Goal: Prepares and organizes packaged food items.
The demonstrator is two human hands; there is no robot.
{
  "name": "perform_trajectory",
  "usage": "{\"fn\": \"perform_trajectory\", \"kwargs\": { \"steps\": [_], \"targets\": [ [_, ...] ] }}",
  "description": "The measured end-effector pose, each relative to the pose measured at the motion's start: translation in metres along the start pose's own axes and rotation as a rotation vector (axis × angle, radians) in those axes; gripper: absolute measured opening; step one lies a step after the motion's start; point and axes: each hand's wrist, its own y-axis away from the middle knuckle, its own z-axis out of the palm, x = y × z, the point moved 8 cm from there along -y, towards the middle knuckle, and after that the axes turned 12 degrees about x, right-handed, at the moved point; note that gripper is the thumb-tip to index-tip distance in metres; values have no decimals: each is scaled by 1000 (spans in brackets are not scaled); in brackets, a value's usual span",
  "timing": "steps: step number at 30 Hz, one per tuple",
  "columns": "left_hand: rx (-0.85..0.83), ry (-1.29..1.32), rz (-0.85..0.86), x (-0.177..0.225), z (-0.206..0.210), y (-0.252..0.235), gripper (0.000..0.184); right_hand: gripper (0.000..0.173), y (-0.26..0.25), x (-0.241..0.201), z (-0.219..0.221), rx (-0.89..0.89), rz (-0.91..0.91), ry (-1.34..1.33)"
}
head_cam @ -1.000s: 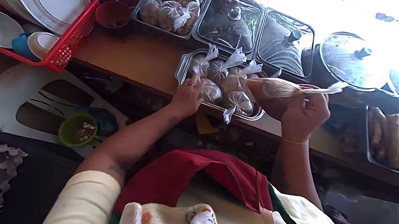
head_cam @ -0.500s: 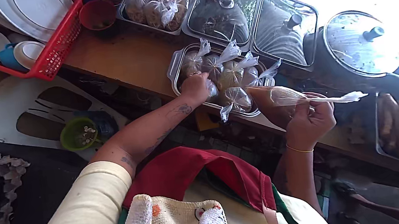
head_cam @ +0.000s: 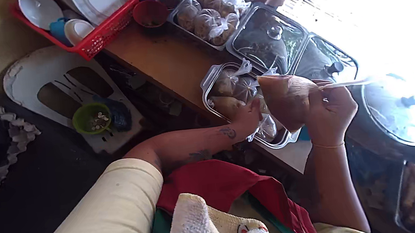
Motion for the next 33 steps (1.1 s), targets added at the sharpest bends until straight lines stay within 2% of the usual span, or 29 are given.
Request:
{"fn": "perform_trajectory", "kwargs": {
  "steps": [6, 10, 14, 18, 22, 24, 27, 31, 33],
  "targets": [
    [-166, 305, -59, 6, 9, 6, 66, 25, -32, -19, 76, -464, -50, 120],
    [-239, 450, -202, -16, 4, -8, 65, 22, -25, -20, 136, -786, -120, 214],
    [-267, 278, -119, -30, 3, -12, 68, 19, -1, -15, 201, -1083, -247, 254],
    [-300, 165, 15, -37, 9, -22, 61, 22, 22, -28, 246, -1315, -308, 315],
    [-351, 112, 54, -32, 20, -16, 62, 18, 32, -21, 268, -1304, -448, 327],
    [-356, 56, 99, -28, 18, -17, 61, 17, 37, -6, 275, -1289, -449, 382],
    [-387, -194, 278, -19, 10, -14, 64, 16, 35, 16, 275, -1215, -399, 442],
    [-332, -415, 515, -15, -6, -2, 41, 38, 19, 27, 258, -1039, -281, 437],
    [-299, -487, 567, -18, -17, 2, 51, 37, 18, 27, 251, -1006, -302, 388]
  ]
}}
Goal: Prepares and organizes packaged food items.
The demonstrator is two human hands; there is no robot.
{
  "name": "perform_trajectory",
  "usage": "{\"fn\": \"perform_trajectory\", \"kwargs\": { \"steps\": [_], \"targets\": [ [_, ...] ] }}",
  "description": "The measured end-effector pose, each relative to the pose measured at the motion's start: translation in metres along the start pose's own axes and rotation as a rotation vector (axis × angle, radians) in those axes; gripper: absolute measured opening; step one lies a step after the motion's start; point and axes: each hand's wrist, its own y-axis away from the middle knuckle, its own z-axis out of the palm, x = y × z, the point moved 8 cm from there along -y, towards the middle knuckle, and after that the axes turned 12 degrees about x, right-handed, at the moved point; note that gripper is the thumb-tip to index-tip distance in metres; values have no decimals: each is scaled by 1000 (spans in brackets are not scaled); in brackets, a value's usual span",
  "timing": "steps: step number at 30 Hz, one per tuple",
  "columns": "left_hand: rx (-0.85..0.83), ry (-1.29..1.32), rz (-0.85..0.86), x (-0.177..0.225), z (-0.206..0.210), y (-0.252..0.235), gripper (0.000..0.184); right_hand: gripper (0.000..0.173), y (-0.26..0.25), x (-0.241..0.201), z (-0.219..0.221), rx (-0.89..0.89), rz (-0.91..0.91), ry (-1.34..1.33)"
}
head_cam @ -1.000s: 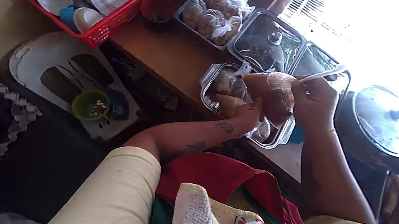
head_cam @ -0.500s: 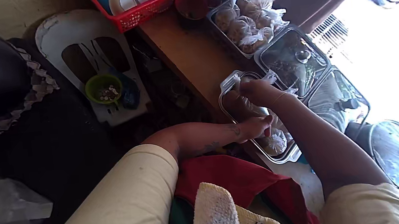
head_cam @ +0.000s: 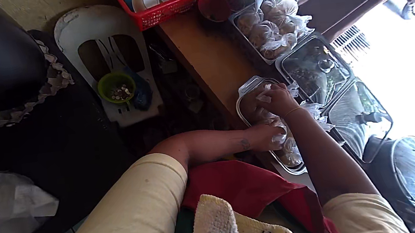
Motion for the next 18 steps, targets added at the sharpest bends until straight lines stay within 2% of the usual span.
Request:
{"fn": "perform_trajectory", "kwargs": {
  "steps": [4, 7, 9, 11, 13, 15, 18],
  "targets": [
    [12, -138, 98, -22, -1, 18, 72, 59, 32, 3, -25, 192, 64, -194],
    [105, -208, 174, -37, -4, 28, 72, 49, 82, 16, -52, 369, 220, -232],
    [224, -262, 227, -44, -13, 31, 67, 48, 115, 22, -47, 341, 286, -234],
    [333, -305, 236, -49, -23, 32, 64, 58, 145, 30, -24, 248, 323, -232],
    [421, -343, 210, -53, -34, 28, 59, 66, 168, 40, -4, 248, 389, -213],
    [430, -391, 160, -53, -41, 21, 58, 60, 180, 51, 6, 358, 425, -208],
    [276, -420, -6, -48, -45, 8, 64, 30, 181, 46, 14, 457, 392, -174]
  ]
}}
